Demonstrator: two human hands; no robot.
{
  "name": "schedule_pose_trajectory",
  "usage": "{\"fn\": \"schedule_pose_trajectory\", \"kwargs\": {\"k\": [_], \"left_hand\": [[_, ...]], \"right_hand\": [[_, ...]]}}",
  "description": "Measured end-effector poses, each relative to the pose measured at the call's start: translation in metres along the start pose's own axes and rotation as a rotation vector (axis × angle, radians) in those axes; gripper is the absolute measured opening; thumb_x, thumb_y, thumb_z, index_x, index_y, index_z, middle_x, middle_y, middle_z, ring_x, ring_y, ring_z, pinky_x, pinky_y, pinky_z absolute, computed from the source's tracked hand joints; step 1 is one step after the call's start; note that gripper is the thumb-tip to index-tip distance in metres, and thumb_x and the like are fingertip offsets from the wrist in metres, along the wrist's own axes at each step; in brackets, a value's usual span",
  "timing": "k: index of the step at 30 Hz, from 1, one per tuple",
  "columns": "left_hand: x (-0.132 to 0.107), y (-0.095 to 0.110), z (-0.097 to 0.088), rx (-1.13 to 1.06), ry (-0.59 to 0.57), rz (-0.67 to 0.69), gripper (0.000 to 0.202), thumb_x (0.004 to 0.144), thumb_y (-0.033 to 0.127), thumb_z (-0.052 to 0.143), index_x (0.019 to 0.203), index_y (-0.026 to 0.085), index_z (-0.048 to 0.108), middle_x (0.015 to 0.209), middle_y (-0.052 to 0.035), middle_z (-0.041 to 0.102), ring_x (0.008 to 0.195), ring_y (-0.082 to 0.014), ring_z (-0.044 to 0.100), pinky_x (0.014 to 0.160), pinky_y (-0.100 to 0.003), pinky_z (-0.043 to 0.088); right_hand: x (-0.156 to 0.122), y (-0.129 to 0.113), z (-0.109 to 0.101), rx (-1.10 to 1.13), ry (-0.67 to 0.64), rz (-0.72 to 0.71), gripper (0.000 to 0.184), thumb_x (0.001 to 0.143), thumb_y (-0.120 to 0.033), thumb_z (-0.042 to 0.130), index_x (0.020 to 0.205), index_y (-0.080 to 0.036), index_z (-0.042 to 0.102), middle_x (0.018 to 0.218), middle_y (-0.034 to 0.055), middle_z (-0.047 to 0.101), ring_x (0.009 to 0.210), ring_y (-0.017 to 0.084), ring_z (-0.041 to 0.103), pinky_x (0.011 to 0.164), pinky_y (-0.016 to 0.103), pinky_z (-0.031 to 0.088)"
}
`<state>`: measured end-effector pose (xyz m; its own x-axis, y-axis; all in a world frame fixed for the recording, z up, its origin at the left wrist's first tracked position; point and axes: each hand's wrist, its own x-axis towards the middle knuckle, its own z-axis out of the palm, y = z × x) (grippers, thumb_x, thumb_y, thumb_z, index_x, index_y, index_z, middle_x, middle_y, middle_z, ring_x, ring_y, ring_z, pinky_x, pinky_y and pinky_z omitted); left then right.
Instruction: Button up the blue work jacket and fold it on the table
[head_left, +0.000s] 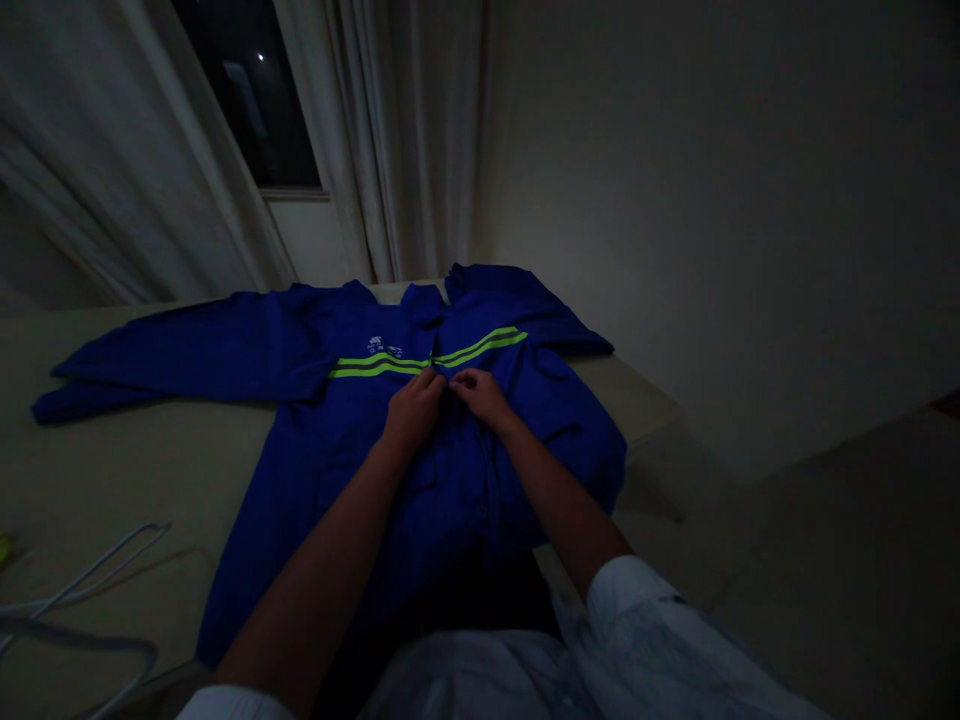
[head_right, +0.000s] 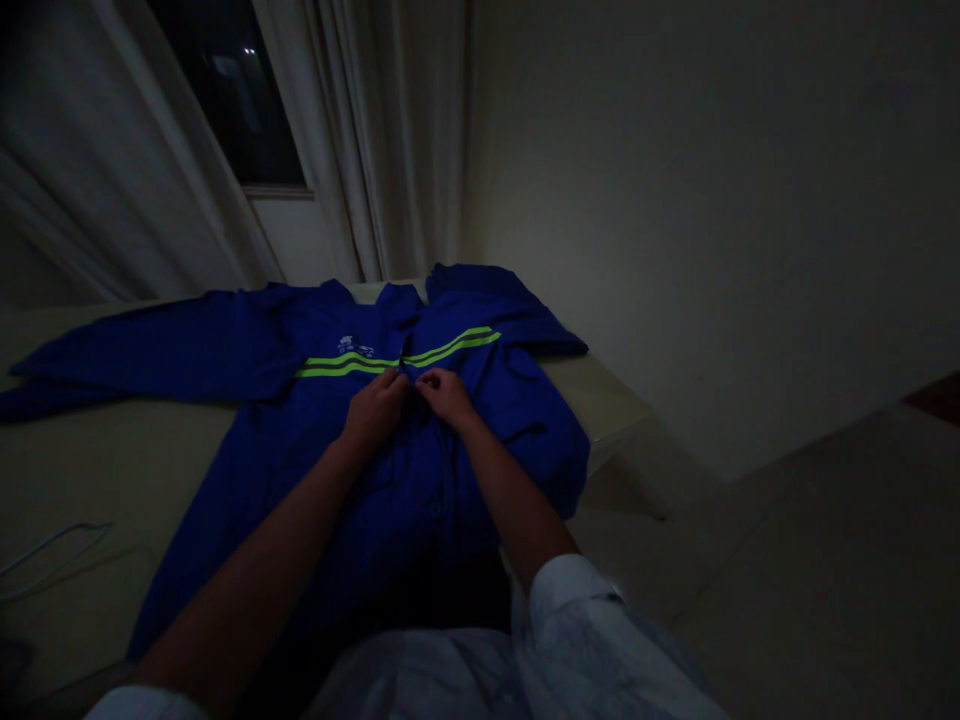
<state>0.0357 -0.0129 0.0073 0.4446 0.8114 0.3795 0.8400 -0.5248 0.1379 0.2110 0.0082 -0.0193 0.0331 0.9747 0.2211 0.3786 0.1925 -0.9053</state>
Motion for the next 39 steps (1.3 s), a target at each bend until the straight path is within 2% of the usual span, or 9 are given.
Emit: {"fn": "schedule_pose_trajectory", "kwargs": {"k": [6, 12, 17, 22, 27, 31, 33, 36, 39], "left_hand": [[0.001, -0.003, 0.000, -0.085, 0.011, -0.040, 0.015, 0.103, 0.024, 0.051, 0.104, 0.024, 0.066, 0.114, -0.0080, 0.068, 0.106, -0.0228, 0.065, 0.081, -0.030, 0.050], [0.003, -0.003, 0.004, 0.005, 0.022, 0.023, 0.024, 0.102, 0.016, 0.045, 0.105, 0.021, 0.069, 0.109, -0.0113, 0.069, 0.102, -0.0266, 0.064, 0.080, -0.034, 0.049], [0.002, -0.001, 0.000, 0.014, 0.038, 0.055, 0.029, 0.103, 0.018, 0.042, 0.107, 0.021, 0.071, 0.108, -0.0125, 0.070, 0.103, -0.0274, 0.062, 0.084, -0.037, 0.048], [0.002, 0.005, -0.001, 0.074, 0.046, -0.001, 0.027, 0.101, 0.017, 0.044, 0.098, 0.020, 0.071, 0.107, -0.0125, 0.071, 0.103, -0.0279, 0.062, 0.085, -0.038, 0.047], [0.003, 0.009, -0.003, 0.097, 0.023, 0.080, 0.028, 0.101, 0.017, 0.045, 0.097, 0.021, 0.073, 0.105, -0.0130, 0.071, 0.102, -0.0295, 0.061, 0.082, -0.040, 0.046], [0.003, 0.009, -0.005, 0.076, 0.017, 0.100, 0.026, 0.100, 0.019, 0.048, 0.095, 0.022, 0.073, 0.103, -0.0121, 0.071, 0.102, -0.0290, 0.062, 0.084, -0.040, 0.045], [0.003, 0.009, -0.004, 0.055, 0.031, 0.058, 0.023, 0.100, 0.021, 0.050, 0.093, 0.022, 0.073, 0.103, -0.0119, 0.071, 0.102, -0.0284, 0.062, 0.084, -0.039, 0.046], [0.002, 0.007, -0.001, 0.034, 0.082, -0.042, 0.020, 0.099, 0.025, 0.053, 0.091, 0.022, 0.071, 0.103, -0.0117, 0.070, 0.103, -0.0280, 0.062, 0.084, -0.037, 0.047], [0.001, 0.005, 0.003, 0.012, 0.107, -0.076, 0.019, 0.099, 0.027, 0.053, 0.092, 0.022, 0.071, 0.104, -0.0122, 0.069, 0.104, -0.0284, 0.061, 0.084, -0.036, 0.047]], "right_hand": [[-0.002, 0.000, 0.004, -0.058, 0.026, -0.002, 0.010, 0.083, -0.026, 0.069, 0.084, -0.017, 0.071, 0.070, -0.0020, 0.065, 0.065, 0.014, 0.058, 0.064, 0.025, 0.044], [0.000, 0.000, 0.003, -0.032, 0.030, -0.038, 0.010, 0.083, -0.026, 0.069, 0.085, -0.018, 0.073, 0.073, -0.0010, 0.068, 0.068, 0.014, 0.059, 0.066, 0.025, 0.045], [0.001, 0.001, 0.002, 0.014, -0.003, -0.080, 0.015, 0.083, -0.028, 0.069, 0.091, -0.018, 0.077, 0.075, -0.0008, 0.069, 0.070, 0.015, 0.058, 0.068, 0.025, 0.046], [0.004, 0.000, 0.007, 0.017, 0.070, 0.011, 0.013, 0.079, -0.028, 0.071, 0.085, -0.018, 0.077, 0.072, -0.0015, 0.069, 0.068, 0.015, 0.059, 0.066, 0.024, 0.046], [0.012, 0.001, 0.011, 0.044, 0.161, 0.176, 0.012, 0.078, -0.027, 0.069, 0.072, -0.018, 0.075, 0.070, 0.0000, 0.071, 0.072, 0.017, 0.064, 0.069, 0.025, 0.049], [0.015, 0.002, 0.015, 0.047, 0.157, 0.219, 0.015, 0.078, -0.027, 0.068, 0.067, -0.017, 0.072, 0.062, -0.0014, 0.067, 0.065, 0.017, 0.062, 0.063, 0.025, 0.047], [0.013, 0.001, 0.014, 0.052, 0.160, 0.198, 0.012, 0.077, -0.027, 0.069, 0.071, -0.017, 0.074, 0.066, -0.0012, 0.069, 0.067, 0.017, 0.063, 0.066, 0.025, 0.048], [0.008, -0.002, 0.012, 0.052, 0.145, 0.064, 0.012, 0.078, -0.029, 0.072, 0.082, -0.018, 0.077, 0.078, 0.0009, 0.075, 0.074, 0.017, 0.066, 0.072, 0.027, 0.051], [0.005, -0.004, 0.010, 0.059, 0.101, -0.028, 0.013, 0.081, -0.028, 0.071, 0.086, -0.018, 0.078, 0.085, 0.0033, 0.078, 0.079, 0.019, 0.069, 0.077, 0.029, 0.053]]}}
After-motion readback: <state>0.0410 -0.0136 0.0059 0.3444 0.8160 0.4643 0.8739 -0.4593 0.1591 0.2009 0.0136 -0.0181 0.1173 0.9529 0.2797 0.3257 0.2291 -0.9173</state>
